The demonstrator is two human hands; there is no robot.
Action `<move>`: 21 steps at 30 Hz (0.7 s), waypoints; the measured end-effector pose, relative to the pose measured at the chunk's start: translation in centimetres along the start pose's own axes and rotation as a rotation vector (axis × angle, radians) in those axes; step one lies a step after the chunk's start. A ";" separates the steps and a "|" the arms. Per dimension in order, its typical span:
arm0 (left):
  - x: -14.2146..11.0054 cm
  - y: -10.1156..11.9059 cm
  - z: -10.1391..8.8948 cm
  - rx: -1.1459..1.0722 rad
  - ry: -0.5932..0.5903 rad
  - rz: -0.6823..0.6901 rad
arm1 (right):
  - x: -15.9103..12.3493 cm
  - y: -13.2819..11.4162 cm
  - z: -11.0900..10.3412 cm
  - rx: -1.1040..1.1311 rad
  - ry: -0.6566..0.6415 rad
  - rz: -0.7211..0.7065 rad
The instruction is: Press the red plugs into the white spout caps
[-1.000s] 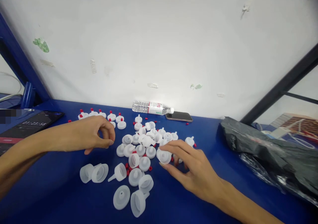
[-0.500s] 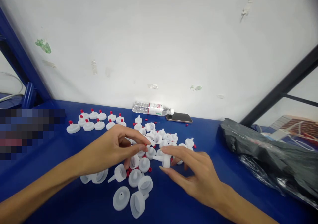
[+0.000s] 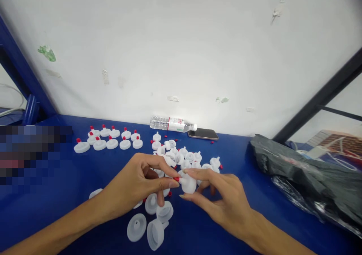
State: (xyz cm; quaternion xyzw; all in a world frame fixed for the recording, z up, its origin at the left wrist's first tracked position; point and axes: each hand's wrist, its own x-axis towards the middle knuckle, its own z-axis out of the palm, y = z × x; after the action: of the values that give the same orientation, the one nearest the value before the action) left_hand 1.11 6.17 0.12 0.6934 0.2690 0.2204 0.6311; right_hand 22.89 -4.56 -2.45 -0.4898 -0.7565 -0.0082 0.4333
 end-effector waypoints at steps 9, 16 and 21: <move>-0.4 -0.9 2.1 -0.016 0.198 0.217 | -0.2 -0.5 0.8 0.361 -0.001 0.393; -0.7 -0.7 2.5 0.035 0.248 0.311 | -0.1 -0.6 0.8 0.428 -0.016 0.396; -0.8 1.2 1.0 0.190 0.352 0.405 | 0.3 -0.5 0.1 0.473 -0.012 0.367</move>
State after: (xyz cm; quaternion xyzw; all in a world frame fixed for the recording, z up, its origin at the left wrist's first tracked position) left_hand 1.28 4.79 1.25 0.7401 0.2497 0.4330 0.4499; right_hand 22.42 -4.59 -2.10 -0.5037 -0.6389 0.2498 0.5251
